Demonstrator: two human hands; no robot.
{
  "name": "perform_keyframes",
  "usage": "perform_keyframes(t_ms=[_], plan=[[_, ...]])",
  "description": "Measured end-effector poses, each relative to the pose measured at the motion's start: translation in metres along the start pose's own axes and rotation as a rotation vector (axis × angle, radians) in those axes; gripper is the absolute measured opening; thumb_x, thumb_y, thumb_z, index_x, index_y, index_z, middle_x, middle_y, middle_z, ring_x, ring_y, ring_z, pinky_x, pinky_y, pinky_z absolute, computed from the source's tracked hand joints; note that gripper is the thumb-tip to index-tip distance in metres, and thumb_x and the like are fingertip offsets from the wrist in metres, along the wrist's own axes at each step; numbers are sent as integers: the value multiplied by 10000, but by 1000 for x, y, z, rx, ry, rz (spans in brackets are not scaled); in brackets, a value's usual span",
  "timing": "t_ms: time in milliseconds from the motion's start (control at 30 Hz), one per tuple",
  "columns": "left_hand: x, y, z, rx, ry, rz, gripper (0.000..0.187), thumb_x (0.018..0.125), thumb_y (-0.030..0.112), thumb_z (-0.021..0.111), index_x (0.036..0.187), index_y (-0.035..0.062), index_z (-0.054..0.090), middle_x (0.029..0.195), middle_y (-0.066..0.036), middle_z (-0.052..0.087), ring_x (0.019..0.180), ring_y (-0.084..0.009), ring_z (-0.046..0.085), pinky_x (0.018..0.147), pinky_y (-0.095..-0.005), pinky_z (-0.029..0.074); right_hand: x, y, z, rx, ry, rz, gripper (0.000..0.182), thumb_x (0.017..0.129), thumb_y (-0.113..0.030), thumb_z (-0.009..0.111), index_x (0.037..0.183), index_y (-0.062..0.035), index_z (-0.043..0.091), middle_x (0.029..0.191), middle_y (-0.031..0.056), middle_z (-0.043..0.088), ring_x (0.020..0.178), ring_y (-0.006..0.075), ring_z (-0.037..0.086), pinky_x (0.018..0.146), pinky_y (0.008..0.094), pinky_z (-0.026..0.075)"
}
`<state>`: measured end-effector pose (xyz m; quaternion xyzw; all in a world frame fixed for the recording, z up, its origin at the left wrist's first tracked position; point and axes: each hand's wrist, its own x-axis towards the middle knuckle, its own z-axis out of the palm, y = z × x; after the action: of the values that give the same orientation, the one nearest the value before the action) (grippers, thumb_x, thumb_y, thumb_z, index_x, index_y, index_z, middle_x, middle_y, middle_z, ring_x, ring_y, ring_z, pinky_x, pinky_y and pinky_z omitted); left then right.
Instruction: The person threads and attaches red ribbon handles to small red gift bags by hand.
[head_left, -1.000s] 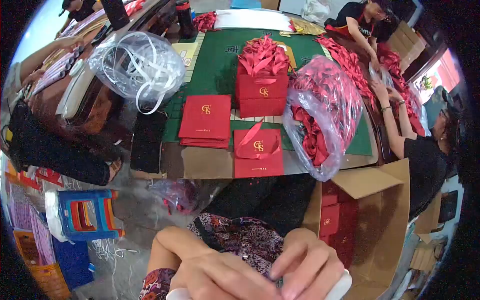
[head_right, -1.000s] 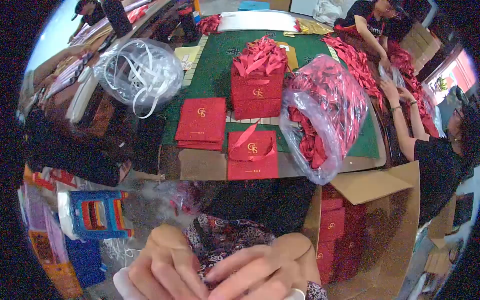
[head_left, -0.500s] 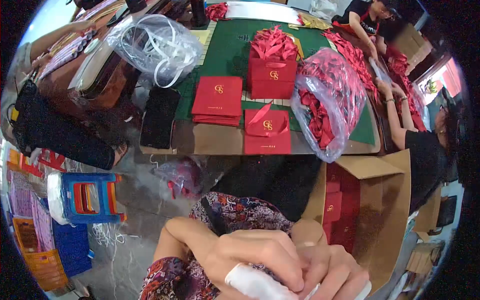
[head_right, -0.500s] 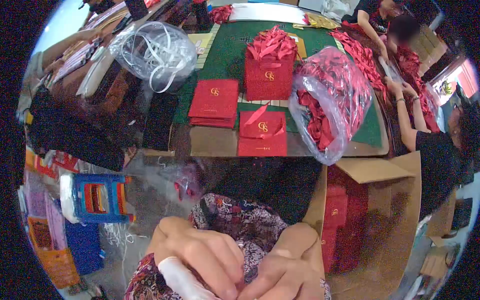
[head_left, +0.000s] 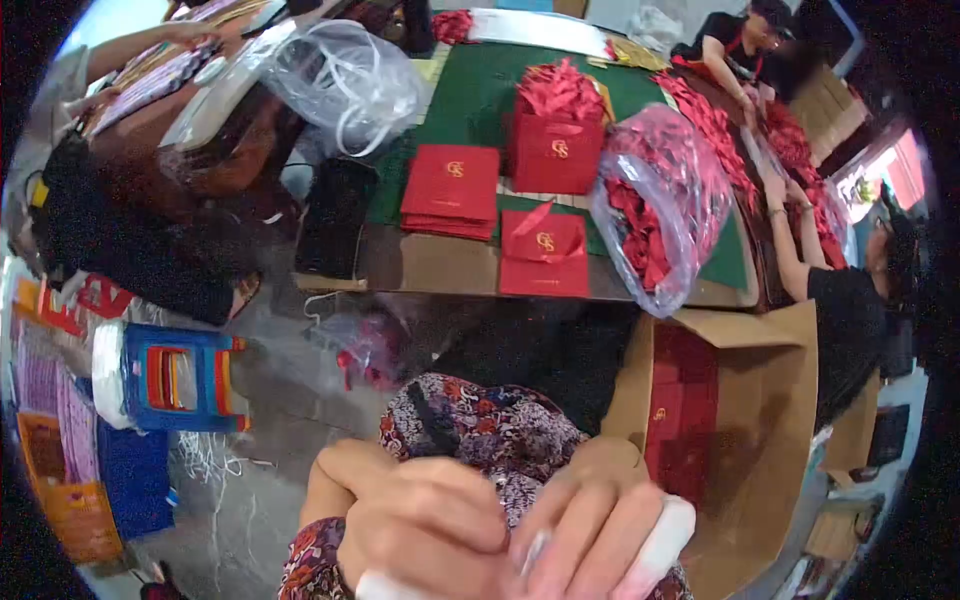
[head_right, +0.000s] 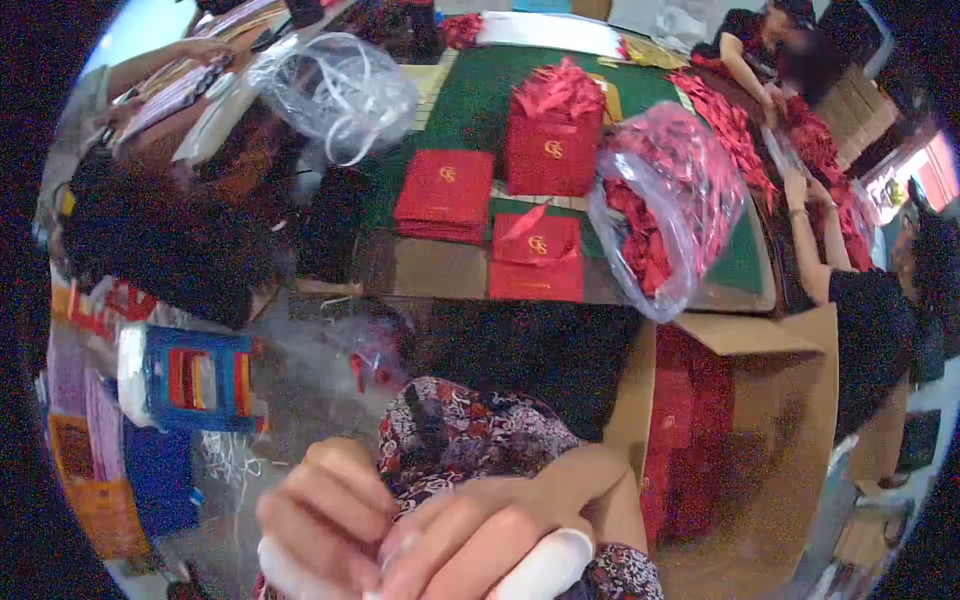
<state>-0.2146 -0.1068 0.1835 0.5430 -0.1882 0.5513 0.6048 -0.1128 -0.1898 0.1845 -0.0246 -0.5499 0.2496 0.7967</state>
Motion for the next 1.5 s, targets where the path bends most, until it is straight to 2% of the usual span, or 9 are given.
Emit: perform_keyframes(t_ms=[33, 100, 167, 300, 767, 833, 967, 1100, 1500], plan=[[-4, -10, 0, 21, -1, 18, 268, 911, 277, 672, 746, 89, 576, 767, -84, 566, 634, -230, 564, 514, -333, 462, -1, 0, -20, -110, -147, 11, 178, 904, -156, 716, 1012, -95, 589, 1022, 126, 605, 955, 338, 672, 813, 508, 570], [-5, -29, -8, 140, 173, 20, 151, 722, 3, 778, 839, 40, 690, 913, -146, 683, 700, -245, 645, 630, -332, 524, -25, 25, -20, -486, 167, -112, 219, 872, -29, 719, 1021, -91, 572, 1052, 131, 594, 1074, 332, 630, 893, 523, 539], [-4, -29, -51, 422, -73, -276, 250, 673, -66, 760, 869, 66, 678, 946, -118, 655, 767, -238, 637, 720, -323, 513, -29, 17, -38, -876, 149, 247, 288, 846, 94, 677, 1049, -75, 564, 1108, 139, 597, 1070, 319, 622, 943, 475, 509], [-10, -86, -111, 759, -19, -365, 204, 742, -75, 689, 891, 45, 618, 891, -98, 627, 801, -233, 630, 707, -319, 507, -68, 45, -71, -846, 473, 680, 249, 904, 108, 597, 1098, -48, 589, 1255, 108, 568, 1077, 130, 590, 917, 264, 486], [39, -304, -288, 1484, -410, -319, 194, 940, 56, 565, 1091, -3, 671, 962, -226, 688, 893, -416, 659, 786, -461, 521, -156, -7, -157, -1153, 911, 896, 110, 938, -8, 619, 1038, -20, 664, 995, 44, 676, 891, 99, 632, 789, 244, 503], [49, -303, -277, 1705, -627, -381, 186, 951, 81, 559, 1065, -4, 679, 939, -223, 688, 879, -424, 637, 784, -481, 504, -149, -9, -178, -1269, 908, 840, 114, 940, -18, 622, 1046, -19, 665, 976, 34, 682, 868, 91, 624, 779, 242, 497], [49, -303, -258, 1698, -563, -432, 183, 963, 108, 552, 1076, -19, 619, 908, -235, 640, 902, -426, 594, 782, -503, 465, -120, -10, -220, -1577, 777, 726, 116, 952, -54, 641, 1055, -4, 659, 914, 12, 670, 799, 73, 594, 735, 242, 489], [41, -284, -242, 1670, -525, -139, 148, 922, 63, 608, 1040, -24, 623, 1014, -258, 628, 947, -417, 594, 806, -482, 475, -101, -6, -255, -1723, 743, 827, 136, 941, -102, 660, 1032, -1, 654, 870, 80, 670, 731, 132, 611, 685, 278, 488], [5, -309, -95, 1062, -671, -455, 273, 822, 109, 756, 1068, 43, 659, 969, -169, 628, 927, -385, 607, 800, -446, 504, -97, 6, -286, -1935, 621, 891, 218, 866, -218, 759, 926, -37, 653, 843, 147, 644, 706, 333, 653, 620, 434, 504]])
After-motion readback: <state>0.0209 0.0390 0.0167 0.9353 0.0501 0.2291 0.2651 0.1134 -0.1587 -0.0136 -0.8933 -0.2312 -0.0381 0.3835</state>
